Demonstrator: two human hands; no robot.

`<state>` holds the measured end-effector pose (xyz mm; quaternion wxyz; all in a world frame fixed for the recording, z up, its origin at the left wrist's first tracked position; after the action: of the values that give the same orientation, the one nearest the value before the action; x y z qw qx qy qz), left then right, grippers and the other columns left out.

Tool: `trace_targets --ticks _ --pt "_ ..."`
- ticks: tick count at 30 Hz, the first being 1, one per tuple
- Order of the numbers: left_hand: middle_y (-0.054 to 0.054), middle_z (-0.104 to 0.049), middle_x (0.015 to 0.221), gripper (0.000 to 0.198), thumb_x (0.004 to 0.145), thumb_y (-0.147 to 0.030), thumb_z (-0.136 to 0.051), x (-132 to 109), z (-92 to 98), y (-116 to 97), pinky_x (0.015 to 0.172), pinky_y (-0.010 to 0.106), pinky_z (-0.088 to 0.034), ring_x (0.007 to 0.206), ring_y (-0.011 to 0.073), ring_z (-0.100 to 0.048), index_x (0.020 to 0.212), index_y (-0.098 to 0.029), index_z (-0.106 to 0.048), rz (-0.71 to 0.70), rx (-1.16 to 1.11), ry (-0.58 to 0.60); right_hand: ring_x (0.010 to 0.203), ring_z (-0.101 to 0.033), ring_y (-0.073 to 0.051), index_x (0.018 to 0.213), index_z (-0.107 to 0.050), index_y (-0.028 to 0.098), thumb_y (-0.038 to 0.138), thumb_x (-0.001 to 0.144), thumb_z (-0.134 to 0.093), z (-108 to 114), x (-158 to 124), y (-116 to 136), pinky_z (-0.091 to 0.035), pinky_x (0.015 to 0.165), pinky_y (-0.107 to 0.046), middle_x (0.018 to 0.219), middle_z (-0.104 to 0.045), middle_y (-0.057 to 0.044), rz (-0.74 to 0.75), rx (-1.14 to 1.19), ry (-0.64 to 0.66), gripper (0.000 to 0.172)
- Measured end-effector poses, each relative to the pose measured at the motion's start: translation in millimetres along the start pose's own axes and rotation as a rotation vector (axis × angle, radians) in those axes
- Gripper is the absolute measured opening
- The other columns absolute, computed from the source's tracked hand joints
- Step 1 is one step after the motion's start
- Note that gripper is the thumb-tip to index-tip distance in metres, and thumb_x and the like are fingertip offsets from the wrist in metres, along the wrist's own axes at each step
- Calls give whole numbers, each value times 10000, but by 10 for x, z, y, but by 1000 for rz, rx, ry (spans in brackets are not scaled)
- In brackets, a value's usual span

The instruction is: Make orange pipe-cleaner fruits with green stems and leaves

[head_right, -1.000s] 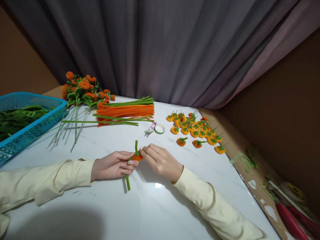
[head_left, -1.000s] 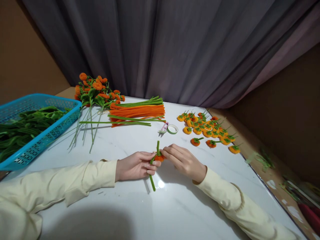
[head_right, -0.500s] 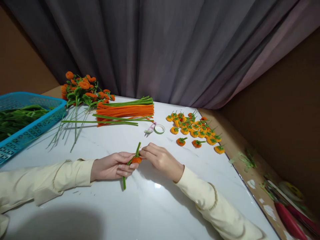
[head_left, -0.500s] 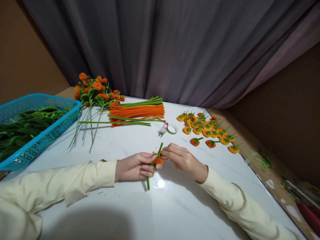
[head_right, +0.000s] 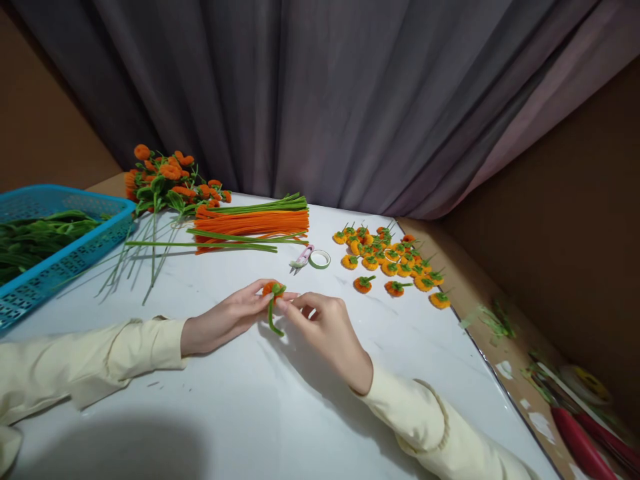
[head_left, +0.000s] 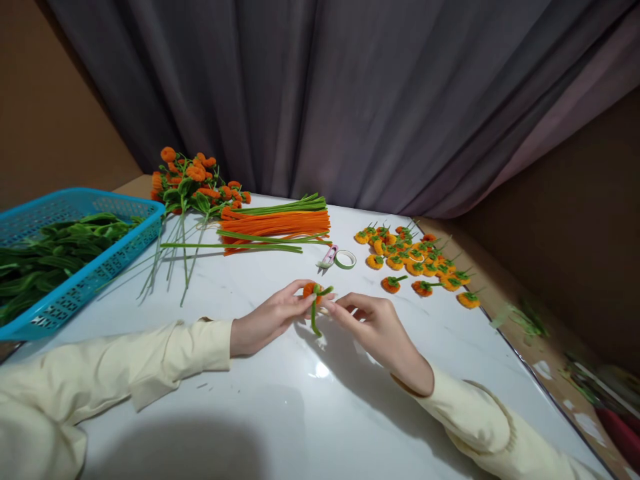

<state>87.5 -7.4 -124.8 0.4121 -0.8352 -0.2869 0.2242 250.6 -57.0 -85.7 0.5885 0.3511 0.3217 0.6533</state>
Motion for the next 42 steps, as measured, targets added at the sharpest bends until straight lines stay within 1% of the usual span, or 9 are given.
trace_targets --ticks 4,10,17,21,24,28,32,36,42 --pt "56 -637 932 275 875 -368 -544 -14 6 40 766 295 -401 783 157 -591 1092 -216 -470 -32 137 82 507 -515 -94 864 -688 148 410 808 -591 -143 7 -63 -418 489 -206 670 -645 -16 -138 270 225 285" --pt "61 -629 924 304 861 -396 -552 0 29 39 755 281 -400 825 167 -584 1076 -194 -479 -48 211 42 317 -304 -36 598 -632 122 439 807 -596 -148 23 -85 -277 396 -197 353 -383 76 -211 369 307 381" --pt "41 -623 813 358 858 -390 -550 -48 5 46 731 300 -419 757 176 -607 1134 -184 -451 -100 344 97 283 -274 -15 691 -667 121 393 776 -624 -114 43 -132 -200 304 -190 526 -606 17 -288 325 343 288" --pt "60 -634 878 341 851 -357 -569 -31 35 45 715 279 -413 776 172 -599 1130 -169 -508 -83 393 20 285 -349 -35 701 -662 128 467 734 -656 -36 67 -110 -248 282 -181 557 -625 2 -265 236 395 341" --pt "71 -649 926 262 830 -291 -605 -3 46 0 764 271 -409 849 174 -593 1054 -159 -568 -82 330 -8 334 -420 -52 737 -676 137 437 784 -626 112 103 -81 -330 346 -183 561 -626 -4 -55 14 233 308" --pt "112 -672 903 185 842 -247 -584 14 52 -29 841 309 -405 885 199 -614 981 -126 -597 63 165 149 576 -582 -104 831 -660 152 260 868 -558 253 139 -102 -463 550 -206 771 -681 -54 461 -276 -28 153" --pt "115 -669 838 155 837 -218 -576 16 85 8 792 306 -429 808 189 -619 927 -99 -619 206 50 265 858 -615 -147 1001 -610 136 113 908 -438 210 130 -177 -505 718 -247 966 -655 -101 759 -404 95 197" --pt "74 -644 720 173 785 -214 -633 18 100 38 679 264 -427 672 150 -592 901 -85 -634 291 -5 305 790 -598 -147 1024 -581 123 69 931 -303 154 85 -166 -484 607 -260 964 -656 -104 945 -620 128 297" --pt "37 -586 632 159 757 -251 -669 9 88 32 608 246 -400 573 117 -525 773 -104 -611 326 7 308 688 -565 -152 966 -577 74 86 918 -413 174 39 -103 -414 525 -284 938 -645 -128 1160 -880 100 171"
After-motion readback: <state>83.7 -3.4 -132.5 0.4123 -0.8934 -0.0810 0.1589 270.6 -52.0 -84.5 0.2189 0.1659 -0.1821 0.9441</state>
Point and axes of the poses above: each hand's wrist, its own x-axis towards the middle knuckle, its own z-axis out of the back of the hand, y = z × x, the point moved 1 cm from there along x, towards the middle knuckle
